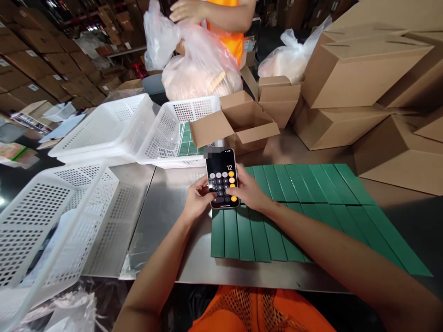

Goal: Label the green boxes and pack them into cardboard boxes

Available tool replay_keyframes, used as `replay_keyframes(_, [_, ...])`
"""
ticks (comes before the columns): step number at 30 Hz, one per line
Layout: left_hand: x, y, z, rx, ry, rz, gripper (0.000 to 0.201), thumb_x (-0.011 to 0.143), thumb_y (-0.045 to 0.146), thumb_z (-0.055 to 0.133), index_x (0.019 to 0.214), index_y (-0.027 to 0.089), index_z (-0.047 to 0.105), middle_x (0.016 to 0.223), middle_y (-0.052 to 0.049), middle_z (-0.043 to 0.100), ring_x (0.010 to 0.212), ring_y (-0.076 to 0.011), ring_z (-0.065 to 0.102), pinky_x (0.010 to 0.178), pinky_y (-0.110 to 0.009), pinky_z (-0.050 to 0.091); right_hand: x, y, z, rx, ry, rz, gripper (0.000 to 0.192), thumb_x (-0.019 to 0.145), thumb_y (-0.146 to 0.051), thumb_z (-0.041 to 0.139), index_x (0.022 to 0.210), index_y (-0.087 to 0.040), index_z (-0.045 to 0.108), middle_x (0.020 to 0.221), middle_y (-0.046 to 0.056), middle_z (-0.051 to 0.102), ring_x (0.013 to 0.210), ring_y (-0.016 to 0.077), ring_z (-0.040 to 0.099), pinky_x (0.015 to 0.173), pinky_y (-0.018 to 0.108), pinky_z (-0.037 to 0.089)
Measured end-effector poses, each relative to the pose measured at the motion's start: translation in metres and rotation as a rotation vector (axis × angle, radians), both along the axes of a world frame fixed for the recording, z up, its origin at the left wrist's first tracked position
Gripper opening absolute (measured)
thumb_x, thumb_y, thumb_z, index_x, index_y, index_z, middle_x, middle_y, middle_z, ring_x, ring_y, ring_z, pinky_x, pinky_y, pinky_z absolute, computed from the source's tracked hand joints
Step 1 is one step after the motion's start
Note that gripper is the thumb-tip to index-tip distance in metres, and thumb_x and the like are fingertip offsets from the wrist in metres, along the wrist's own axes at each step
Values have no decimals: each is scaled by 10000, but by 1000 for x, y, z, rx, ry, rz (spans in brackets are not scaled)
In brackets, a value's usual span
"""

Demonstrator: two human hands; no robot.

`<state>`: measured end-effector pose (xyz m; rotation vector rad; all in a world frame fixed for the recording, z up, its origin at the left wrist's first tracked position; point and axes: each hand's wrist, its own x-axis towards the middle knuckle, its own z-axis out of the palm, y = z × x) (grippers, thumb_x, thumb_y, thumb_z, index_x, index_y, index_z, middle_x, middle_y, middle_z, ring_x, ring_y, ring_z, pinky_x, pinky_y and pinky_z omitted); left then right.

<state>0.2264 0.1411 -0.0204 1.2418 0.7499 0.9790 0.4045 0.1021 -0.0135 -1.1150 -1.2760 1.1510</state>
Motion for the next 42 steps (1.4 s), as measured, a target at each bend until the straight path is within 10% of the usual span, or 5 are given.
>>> replay_keyframes(6, [-3, 4, -6, 68, -52, -85, 524, 627, 108, 651, 1134, 215, 734, 1081, -38, 752, 957, -224, 678, 831, -312, 502, -3, -3, 5, 4, -258, -121, 748, 625, -239, 798, 1287, -229, 451, 1096, 44, 666, 971, 256, 639, 828, 401, 504])
replay_keyframes(12, [-5, 7, -8, 51, -52, -24, 508, 617, 166, 603, 1100, 206, 751, 1036, -48, 757, 959, -250, 666, 813, -327, 485, 15, 3, 1, 48, -25, 319, 887, 633, -126, 729, 1408, -248, 316, 1164, 58, 617, 1002, 233, 635, 775, 349, 536])
replay_keyframes(17, [-4, 7, -8, 18, -40, 12, 504, 586, 189, 618, 1071, 197, 755, 1009, -56, 760, 957, -267, 663, 807, -339, 486, 18, 5, 0, 50, -7, 334, 885, 628, -97, 700, 1409, -247, 312, 1113, 39, 612, 995, 226, 628, 801, 355, 533])
replay_keyframes(31, [-4, 1, -6, -27, 65, 205, 265, 736, 307, 698, 945, 179, 799, 787, -16, 727, 630, -139, 570, 573, -244, 433, 13, -1, 10, -12, -16, 285, 786, 642, -123, 673, 1364, -237, 386, 1056, 24, 655, 945, 232, 643, 794, 373, 524])
replay_keyframes(42, [-4, -3, -2, 106, 176, 236, 213, 750, 287, 709, 910, 183, 803, 826, -20, 767, 746, -194, 648, 706, -296, 501, 14, 3, 5, -51, -45, 163, 425, 792, -200, 501, 1215, -243, 515, 924, -7, 666, 860, 210, 605, 754, 348, 466])
